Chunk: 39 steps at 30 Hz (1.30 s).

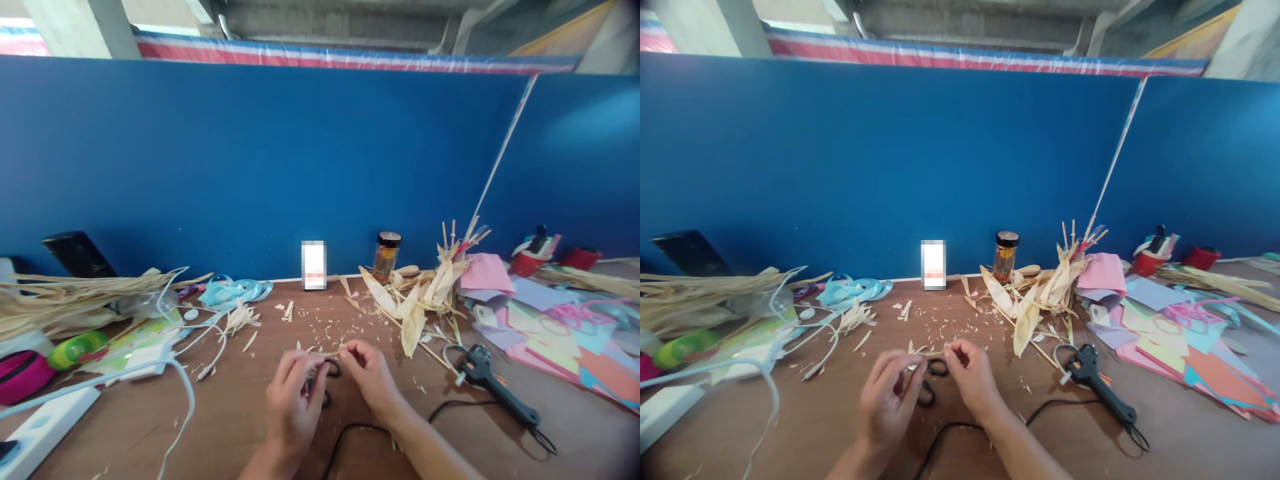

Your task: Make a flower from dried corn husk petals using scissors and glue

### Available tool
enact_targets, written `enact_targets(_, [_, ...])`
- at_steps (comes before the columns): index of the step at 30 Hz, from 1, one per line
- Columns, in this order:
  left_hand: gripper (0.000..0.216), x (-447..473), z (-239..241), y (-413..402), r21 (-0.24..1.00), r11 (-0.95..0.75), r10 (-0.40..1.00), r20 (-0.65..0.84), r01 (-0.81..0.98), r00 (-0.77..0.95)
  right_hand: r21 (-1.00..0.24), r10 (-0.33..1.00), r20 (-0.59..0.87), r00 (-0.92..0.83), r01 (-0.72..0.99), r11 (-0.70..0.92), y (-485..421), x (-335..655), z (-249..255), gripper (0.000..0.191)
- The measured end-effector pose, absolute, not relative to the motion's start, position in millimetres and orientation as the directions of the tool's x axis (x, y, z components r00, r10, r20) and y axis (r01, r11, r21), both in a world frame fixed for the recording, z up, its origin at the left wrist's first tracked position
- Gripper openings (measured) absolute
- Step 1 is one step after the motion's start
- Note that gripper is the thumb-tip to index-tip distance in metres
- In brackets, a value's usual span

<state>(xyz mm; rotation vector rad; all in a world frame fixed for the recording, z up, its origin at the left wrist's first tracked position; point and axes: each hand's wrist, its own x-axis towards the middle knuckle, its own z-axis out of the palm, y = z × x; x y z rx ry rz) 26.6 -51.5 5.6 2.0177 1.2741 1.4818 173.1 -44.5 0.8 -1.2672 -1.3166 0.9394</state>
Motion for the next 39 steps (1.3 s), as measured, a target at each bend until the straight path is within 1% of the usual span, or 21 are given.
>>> enact_targets(2, [0.012,30.1,6.2,-52.1,0.755,-0.528,0.844,0.516,0.389,0.146,-0.953,0.967,0.215,0.134,0.244,0.178,-46.2,173.5,3.3,0.019])
enact_targets(3, [0.013,32.1,6.3,-51.5,0.808,-0.475,0.88,0.446,0.349,0.165,-0.938,0.957,0.251,0.144,0.282,0.203,-47.5,173.3,4.1,0.018])
enact_targets(6, [0.02,35.6,5.9,-47.5,0.945,-0.238,0.966,0.207,0.224,0.156,-0.868,0.922,0.367,0.126,0.404,0.29,-51.1,170.7,4.3,0.013])
enact_targets(7, [0.022,35.6,5.9,-46.1,0.966,-0.175,0.977,0.147,0.189,0.154,-0.837,0.909,0.403,0.105,0.443,0.32,-52.0,169.5,3.7,0.012])
enact_targets(9, [0.024,34.5,6.2,-44.0,0.984,-0.105,0.985,0.083,0.147,0.149,-0.779,0.888,0.458,0.05,0.505,0.373,-53.1,167.3,2.5,0.012])
enact_targets(14, [0.024,32.2,5.0,-43.4,0.989,-0.092,0.987,0.075,0.113,0.145,-0.71,0.867,0.497,-0.025,0.564,0.423,-54.3,166.2,1.6,0.014])
enact_targets(17, [0.024,32.9,2.4,-44.0,0.984,-0.11,0.986,0.091,0.136,0.14,-0.659,0.85,0.524,-0.046,0.61,0.439,-55.4,167.9,2.0,0.015])
enact_targets(22, [0.022,33.0,1.6,-45.3,0.951,-0.214,0.976,0.199,0.223,0.091,-0.554,0.822,0.56,-0.101,0.693,0.462,-57.0,169.9,3.7,0.017])
enact_targets(25, [0.02,31.4,2.5,-45.7,0.912,-0.289,0.957,0.276,0.291,0.085,-0.532,0.825,0.55,-0.132,0.706,0.467,-58.3,169.5,6.1,0.018])
enact_targets(28, [0.019,30.2,2.3,-44.8,0.875,-0.34,0.94,0.325,0.344,0.101,-0.554,0.839,0.527,-0.136,0.693,0.461,-59.1,167.6,7.7,0.017])
enact_targets(31, [0.018,30.8,1.8,-43.5,0.869,-0.339,0.941,0.32,0.36,0.113,-0.635,0.862,0.499,-0.086,0.64,0.432,-57.7,165.2,6.8,0.016])
enact_targets(33, [0.018,31.9,2.0,-43.2,0.877,-0.322,0.947,0.299,0.357,0.119,-0.73,0.893,0.449,-0.033,0.563,0.387,-55.6,164.2,5.1,0.014])
enact_targets(36, [0.018,33.7,3.0,-43.3,0.909,-0.273,0.961,0.241,0.314,0.137,-0.86,0.949,0.315,0.002,0.424,0.285,-52.3,164.6,2.4,0.013])
enact_targets(39, [0.02,34.4,3.3,-43.0,0.958,-0.193,0.974,0.159,0.214,0.164,-0.912,0.973,0.231,0.008,0.35,0.213,-50.7,165.9,0.5,0.012])
